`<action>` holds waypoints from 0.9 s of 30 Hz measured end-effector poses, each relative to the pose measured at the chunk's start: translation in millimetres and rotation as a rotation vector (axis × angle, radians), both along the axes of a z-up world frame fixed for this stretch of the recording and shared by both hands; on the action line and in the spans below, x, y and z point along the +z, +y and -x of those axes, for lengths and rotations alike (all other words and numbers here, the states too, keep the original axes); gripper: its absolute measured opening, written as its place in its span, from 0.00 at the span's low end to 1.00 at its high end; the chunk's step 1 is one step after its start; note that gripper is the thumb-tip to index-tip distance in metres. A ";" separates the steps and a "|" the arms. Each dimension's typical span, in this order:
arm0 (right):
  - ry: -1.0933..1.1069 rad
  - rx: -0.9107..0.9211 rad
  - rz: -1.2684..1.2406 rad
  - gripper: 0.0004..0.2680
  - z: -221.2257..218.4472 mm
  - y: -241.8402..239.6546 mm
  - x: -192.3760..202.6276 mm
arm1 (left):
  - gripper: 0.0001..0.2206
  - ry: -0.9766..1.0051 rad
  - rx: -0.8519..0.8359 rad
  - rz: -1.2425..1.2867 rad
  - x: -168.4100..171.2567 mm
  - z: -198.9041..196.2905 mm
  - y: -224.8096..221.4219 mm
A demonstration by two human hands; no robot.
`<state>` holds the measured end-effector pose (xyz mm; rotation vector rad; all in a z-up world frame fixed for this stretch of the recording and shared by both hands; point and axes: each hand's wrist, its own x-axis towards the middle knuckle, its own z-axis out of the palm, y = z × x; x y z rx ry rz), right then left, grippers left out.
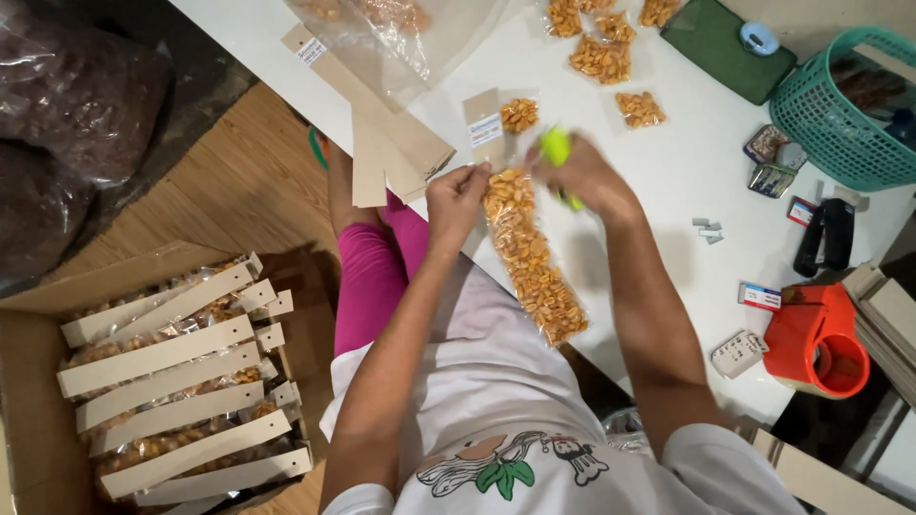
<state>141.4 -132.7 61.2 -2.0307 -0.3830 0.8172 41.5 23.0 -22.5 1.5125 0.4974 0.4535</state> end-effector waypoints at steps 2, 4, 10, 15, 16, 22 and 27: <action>-0.084 -0.624 -0.343 0.17 -17.5 17.8 -13.4 | 0.08 -0.037 -0.117 -0.131 4.3 -1.0 -1.6; -0.019 -0.659 -0.562 0.17 -10.0 23.1 4.1 | 0.12 -0.072 -0.178 -0.214 34.1 5.1 -3.1; -0.037 -0.739 -0.495 0.19 -0.8 47.7 15.7 | 0.21 -0.103 -0.212 -0.401 44.0 3.3 -6.5; -0.155 -0.738 -0.523 0.18 -0.5 60.8 0.9 | 0.21 -0.126 -0.176 -0.452 42.0 3.5 -10.6; -0.198 -0.758 -0.631 0.17 -2.4 64.4 -6.3 | 0.19 -0.113 -0.161 -0.501 41.1 2.7 -12.2; -0.218 -0.787 -0.475 0.17 -14.2 70.4 -26.3 | 0.12 -0.052 -0.100 -0.464 7.3 -4.7 -6.3; -0.327 -0.589 -0.217 0.12 -82.1 13.5 -144.5 | 0.16 0.123 -0.090 -0.198 -41.3 -4.0 13.0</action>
